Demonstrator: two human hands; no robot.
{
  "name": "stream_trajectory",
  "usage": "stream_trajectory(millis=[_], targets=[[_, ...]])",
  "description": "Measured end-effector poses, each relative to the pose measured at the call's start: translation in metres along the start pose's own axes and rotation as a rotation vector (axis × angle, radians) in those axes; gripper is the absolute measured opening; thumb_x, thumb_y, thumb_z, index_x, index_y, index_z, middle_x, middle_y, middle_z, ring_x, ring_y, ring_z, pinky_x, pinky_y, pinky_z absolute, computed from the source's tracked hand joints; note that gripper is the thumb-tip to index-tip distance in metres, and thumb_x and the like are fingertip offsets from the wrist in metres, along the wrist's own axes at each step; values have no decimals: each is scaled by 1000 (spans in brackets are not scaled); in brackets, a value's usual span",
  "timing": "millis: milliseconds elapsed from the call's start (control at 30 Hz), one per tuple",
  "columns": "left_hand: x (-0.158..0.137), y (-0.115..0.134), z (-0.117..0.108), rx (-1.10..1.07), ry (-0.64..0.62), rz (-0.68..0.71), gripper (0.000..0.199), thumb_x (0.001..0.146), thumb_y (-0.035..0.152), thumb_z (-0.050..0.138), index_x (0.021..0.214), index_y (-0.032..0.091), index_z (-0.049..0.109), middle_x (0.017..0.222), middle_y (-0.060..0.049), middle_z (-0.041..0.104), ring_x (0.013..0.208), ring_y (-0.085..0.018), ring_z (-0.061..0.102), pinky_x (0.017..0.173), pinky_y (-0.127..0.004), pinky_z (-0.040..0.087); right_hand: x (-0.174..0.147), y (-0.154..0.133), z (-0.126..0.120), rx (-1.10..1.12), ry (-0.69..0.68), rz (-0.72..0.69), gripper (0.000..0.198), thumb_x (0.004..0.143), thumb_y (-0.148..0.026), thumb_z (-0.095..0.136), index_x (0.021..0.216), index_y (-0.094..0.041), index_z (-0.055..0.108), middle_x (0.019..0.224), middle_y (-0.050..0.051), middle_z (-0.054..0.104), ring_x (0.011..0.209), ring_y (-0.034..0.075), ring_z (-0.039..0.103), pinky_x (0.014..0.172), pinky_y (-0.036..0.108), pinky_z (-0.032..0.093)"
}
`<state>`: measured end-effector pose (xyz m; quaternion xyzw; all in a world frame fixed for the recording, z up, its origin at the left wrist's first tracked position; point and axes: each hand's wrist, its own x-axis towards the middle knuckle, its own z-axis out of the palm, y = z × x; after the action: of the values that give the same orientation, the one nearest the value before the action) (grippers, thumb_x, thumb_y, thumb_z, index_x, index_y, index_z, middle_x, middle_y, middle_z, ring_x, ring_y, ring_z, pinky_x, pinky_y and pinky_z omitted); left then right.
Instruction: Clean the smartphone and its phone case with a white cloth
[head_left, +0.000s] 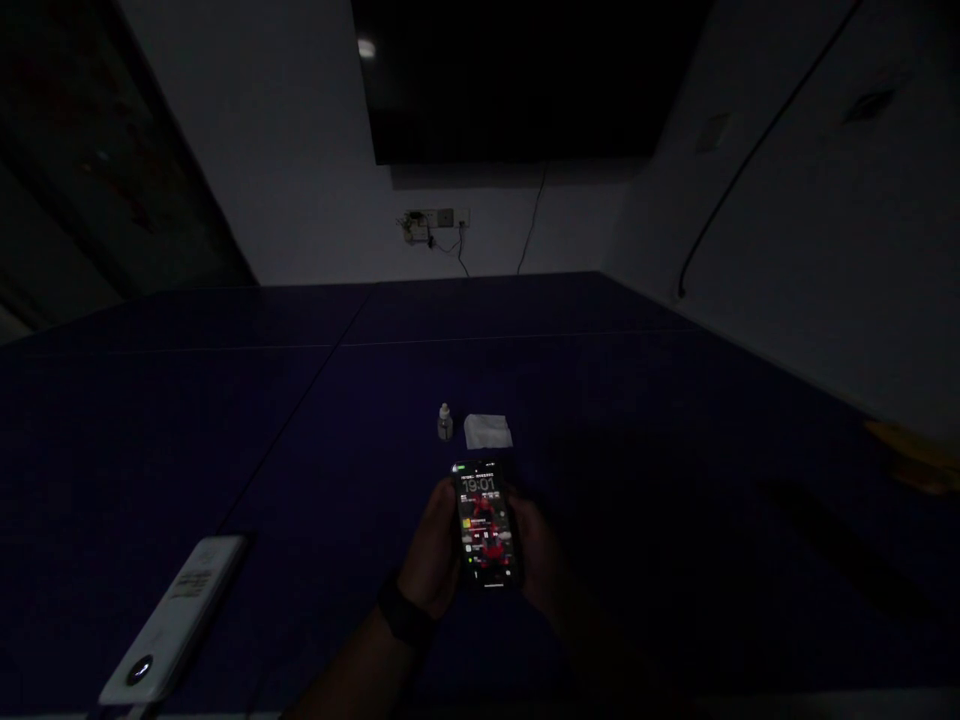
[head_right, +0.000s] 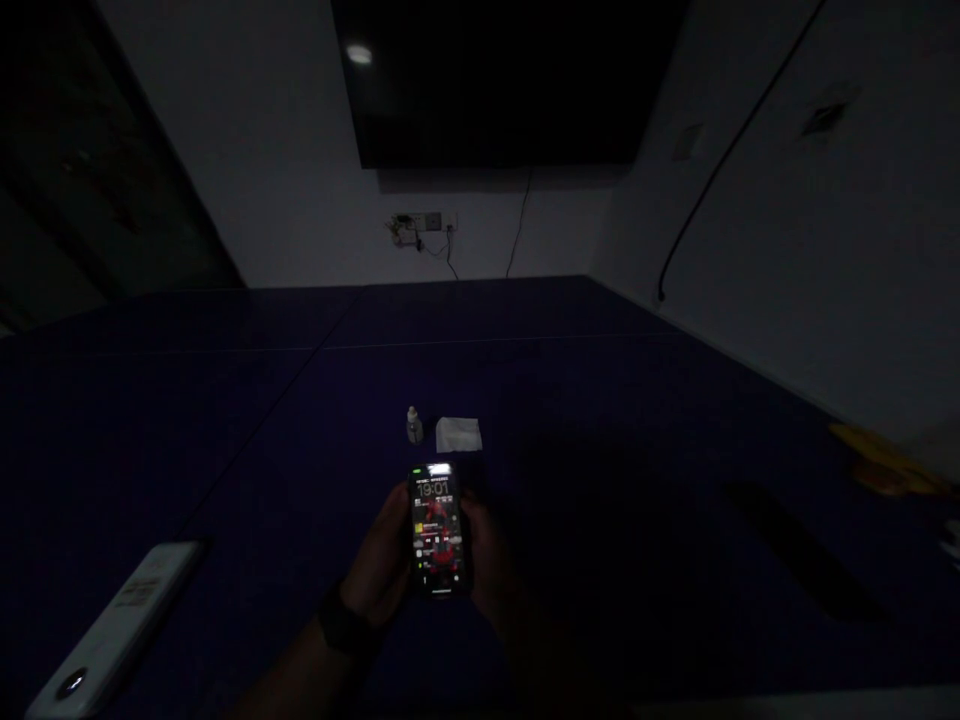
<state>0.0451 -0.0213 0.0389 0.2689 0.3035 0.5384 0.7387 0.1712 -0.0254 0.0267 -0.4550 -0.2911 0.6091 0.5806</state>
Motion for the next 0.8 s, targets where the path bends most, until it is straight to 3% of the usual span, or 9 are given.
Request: stream_trajectory(millis=[167, 300, 467, 533, 633, 800], targets=[[-5, 6, 8, 72, 9, 68, 51, 88, 57, 70, 123, 20, 63, 116, -11, 70, 98, -27, 68, 86, -38, 51, 15, -7, -5, -83, 101, -22, 51, 75, -60, 69, 105, -19, 72, 99, 8, 77, 89, 30, 72, 77, 40, 54], [-7, 5, 10, 153, -1, 141, 49, 90, 58, 66, 121, 21, 61, 123, -11, 68, 111, -28, 64, 94, -39, 49, 25, -7, -3, -178, 181, -60, 50, 77, -60, 67, 106, -20, 73, 104, 8, 77, 102, 31, 69, 89, 41, 51], [-9, 16, 5, 362, -54, 203, 45, 97, 60, 49, 118, 21, 58, 114, -10, 70, 98, -27, 67, 85, -40, 52, 16, -1, -1, -294, 222, -140, 45, 84, -55, 62, 112, -22, 73, 121, 10, 72, 120, 31, 61, 102, 43, 46], [-11, 27, 5, 501, -46, 256, 38, 97, 56, 50, 115, 23, 59, 110, -8, 70, 97, -26, 66, 82, -37, 51, 10, 1, -1, -368, 170, -227, 42, 88, -52, 59, 115, -22, 71, 124, 11, 71, 120, 31, 61, 104, 44, 46], [-13, 43, 9, 745, -48, 350, 28, 95, 46, 59, 113, 24, 63, 113, -6, 68, 107, -25, 61, 92, -37, 46, 7, 3, -2, -526, 44, -426, 36, 95, -45, 50, 113, -21, 70, 119, 11, 71, 112, 29, 64, 100, 43, 48], [-15, 54, 20, 1090, -121, 434, 22, 99, 34, 51, 99, 22, 69, 97, -5, 68, 93, -24, 62, 87, -36, 45, 5, -3, -2, -630, -64, -583, 25, 98, -35, 46, 98, -22, 67, 100, 9, 71, 99, 26, 65, 89, 38, 51]])
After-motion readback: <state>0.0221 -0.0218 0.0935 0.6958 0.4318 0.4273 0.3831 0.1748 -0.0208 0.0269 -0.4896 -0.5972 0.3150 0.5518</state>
